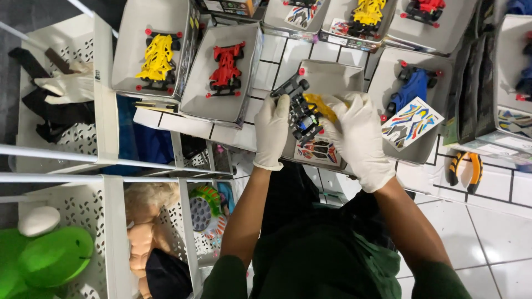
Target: Assembling a mini 4WD toy car by fitting plastic components together and using side cutters to trim parts.
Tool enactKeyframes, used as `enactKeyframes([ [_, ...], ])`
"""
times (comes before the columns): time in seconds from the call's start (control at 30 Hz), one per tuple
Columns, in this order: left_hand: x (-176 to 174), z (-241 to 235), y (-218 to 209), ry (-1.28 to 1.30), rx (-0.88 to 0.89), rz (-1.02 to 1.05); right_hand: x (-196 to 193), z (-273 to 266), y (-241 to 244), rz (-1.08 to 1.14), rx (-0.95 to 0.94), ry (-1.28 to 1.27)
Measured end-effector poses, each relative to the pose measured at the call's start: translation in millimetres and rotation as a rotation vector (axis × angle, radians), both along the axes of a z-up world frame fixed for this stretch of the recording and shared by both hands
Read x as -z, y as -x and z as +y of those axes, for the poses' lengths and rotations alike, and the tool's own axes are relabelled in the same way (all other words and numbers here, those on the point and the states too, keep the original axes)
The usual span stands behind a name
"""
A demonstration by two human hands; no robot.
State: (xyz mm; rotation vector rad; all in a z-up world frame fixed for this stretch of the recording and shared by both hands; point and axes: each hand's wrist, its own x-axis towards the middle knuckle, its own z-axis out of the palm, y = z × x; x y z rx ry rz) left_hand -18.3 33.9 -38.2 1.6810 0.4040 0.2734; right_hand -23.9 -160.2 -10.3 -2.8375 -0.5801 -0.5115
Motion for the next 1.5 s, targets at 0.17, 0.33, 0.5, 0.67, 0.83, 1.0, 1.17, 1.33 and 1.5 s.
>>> enactKeyframes([
  [0.17, -21.1, -14.4, 2.0, 0.013, 0.135, 0.053, -0.8, 19.4, -8.5, -0.066, -0.113, -0.048],
  [0.33, -52.5, -17.4, 10.6, -0.037, 0.263, 0.130, 23.2, 12.3, -20.7, -0.116, -0.185, -0.091],
  [0.5, -69.9, -9.8, 21.8, -0.006, 0.453, 0.101, 38.6, 1.0, -23.6, -0.039, -0.240, -0.297],
  [0.67, -32.1, -13.4, 33.0, 0.042, 0.561, -0.089, 34.2, 8.3, -16.4, -0.061, -0.201, -0.403],
  [0.83, -24.6, -14.0, 32.2, 0.023, 0.551, -0.069, 43.3, 11.6, -13.9, -0.159, -0.232, -0.281],
  [1.0, -51.8, -18.3, 34.8, 0.137, 0.469, 0.164, 32.8, 12.7, -4.9, -0.101, -0.245, -0.433],
  [1.17, -29.3, -10.3, 28.6, 0.213, 0.351, 0.215, 42.7, -3.7, -11.6, 0.033, -0.181, -0.591],
  [1.33, -53.5, -14.2, 35.6, 0.319, 0.279, 0.201, 40.3, -10.1, -7.2, 0.132, -0.130, -0.626],
  [1.5, -37.1, -15.4, 30.0, 0.353, 0.254, 0.139, 0.1, -0.2, 11.2, 0.401, -0.067, -0.867],
])
